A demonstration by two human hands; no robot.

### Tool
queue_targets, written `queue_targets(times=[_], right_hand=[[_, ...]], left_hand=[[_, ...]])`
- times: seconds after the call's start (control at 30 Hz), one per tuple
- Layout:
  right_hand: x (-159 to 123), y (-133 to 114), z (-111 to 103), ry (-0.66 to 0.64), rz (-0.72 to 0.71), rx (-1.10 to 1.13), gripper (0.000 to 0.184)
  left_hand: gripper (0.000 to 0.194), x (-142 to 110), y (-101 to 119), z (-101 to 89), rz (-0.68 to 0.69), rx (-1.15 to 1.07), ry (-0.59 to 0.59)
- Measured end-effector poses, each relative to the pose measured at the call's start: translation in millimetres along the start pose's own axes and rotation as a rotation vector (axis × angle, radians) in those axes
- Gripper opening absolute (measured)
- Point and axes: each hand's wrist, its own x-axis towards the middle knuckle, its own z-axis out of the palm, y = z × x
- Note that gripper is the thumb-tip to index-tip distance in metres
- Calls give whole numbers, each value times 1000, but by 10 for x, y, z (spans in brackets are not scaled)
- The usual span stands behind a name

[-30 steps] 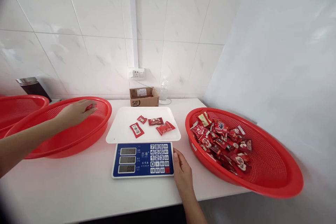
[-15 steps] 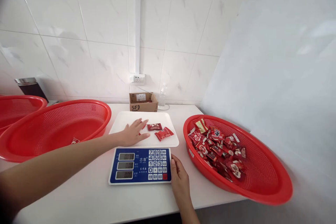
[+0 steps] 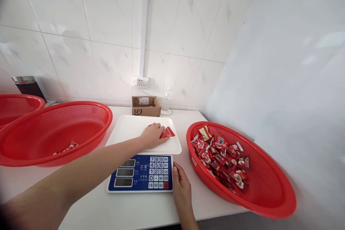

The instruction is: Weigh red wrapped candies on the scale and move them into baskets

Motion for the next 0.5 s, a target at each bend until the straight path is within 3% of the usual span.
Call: queue_targets(times=[0.17, 0.3, 0.4, 0.5], right_hand=[[-9, -33, 0, 1, -5, -11, 49], [-27, -53, -2, -5, 13, -31, 52], [-36, -64, -6, -9, 11, -26, 51], [-33, -63, -10, 9, -2, -22, 48]], left_hand=[[37, 35, -143, -153, -61, -15, 61], [36, -42, -322, -438, -109, -17, 141], [36, -246, -619, -744, -176, 6, 180], [40, -590, -1054, -1041, -313, 77, 202]])
